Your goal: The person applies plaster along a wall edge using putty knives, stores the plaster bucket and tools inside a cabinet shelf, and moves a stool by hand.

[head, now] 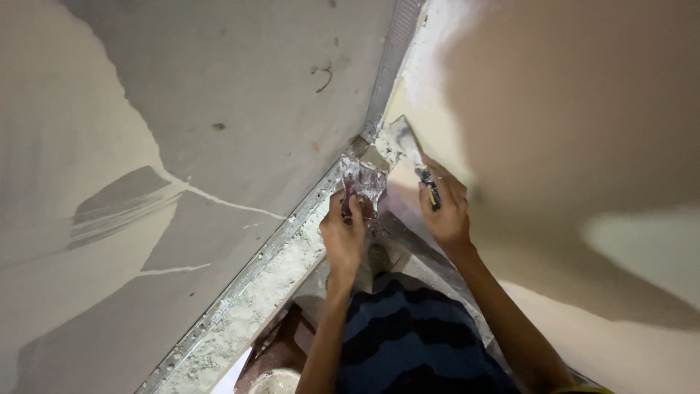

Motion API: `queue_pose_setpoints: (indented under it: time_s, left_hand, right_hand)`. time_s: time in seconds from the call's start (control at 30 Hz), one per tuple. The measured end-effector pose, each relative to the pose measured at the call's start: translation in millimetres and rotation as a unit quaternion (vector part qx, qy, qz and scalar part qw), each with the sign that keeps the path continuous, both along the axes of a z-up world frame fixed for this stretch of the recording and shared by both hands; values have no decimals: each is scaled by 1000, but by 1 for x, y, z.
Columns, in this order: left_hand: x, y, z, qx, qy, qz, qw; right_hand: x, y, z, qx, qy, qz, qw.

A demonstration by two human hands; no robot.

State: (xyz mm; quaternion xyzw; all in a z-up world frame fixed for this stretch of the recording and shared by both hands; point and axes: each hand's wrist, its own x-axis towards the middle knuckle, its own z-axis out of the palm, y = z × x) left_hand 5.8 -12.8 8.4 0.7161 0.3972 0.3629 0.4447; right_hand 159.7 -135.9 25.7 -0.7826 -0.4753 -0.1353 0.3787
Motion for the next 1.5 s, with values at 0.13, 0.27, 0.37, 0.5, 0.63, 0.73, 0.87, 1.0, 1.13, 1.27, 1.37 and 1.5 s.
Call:
queue_pose_setpoints:
  time_s: [0.13,0.27,0.37,0.5,0.63,0.73,0.87,1.0,1.13,1.27,1.37,1.5]
  left_hand:
    - [4,0,1,-16,23,-12,1000]
    - [5,-2,6,-40,58,-6,997]
    - [5,-2,3,-34,45,-8,998]
    - [6,-1,-1,-20,41,-6,999]
    - [5,-2,0,-13,20,-4,1000]
    - [4,-5,6,-13,29,5,999]
    - [4,-3,13,-30,50,3,998]
    - [1,-3,15,-3,49,8,999]
    - [-1,-7,13,-9,19,7,1000]
    - [1,-3,5,-7,34,-1,999]
    - [2,-3,3,1,55,5,998]
    - [2,-4,8,2,44,10,999]
  right_hand:
    - [3,7,-8,-128,126,-19,984]
    - [6,15,13,-63,138,6,988]
    - [-1,14,21,1,28,4,1000]
    - [-3,7,9,-49,80,-41,995]
    - [-7,6,-3,-106,217,-40,970]
    - [-5,7,-2,-58,135,5,989]
    - [-1,11,0,-33,45,-5,998]
    - [-1,10,2,-18,-14,-20,1000]
    - [-1,11,-3,-36,65,-33,997]
    - [-11,3,-10,-83,151,-29,985]
    - [-9,8,-7,-89,136,-45,986]
    - [5,14,13,9,-28,21,999]
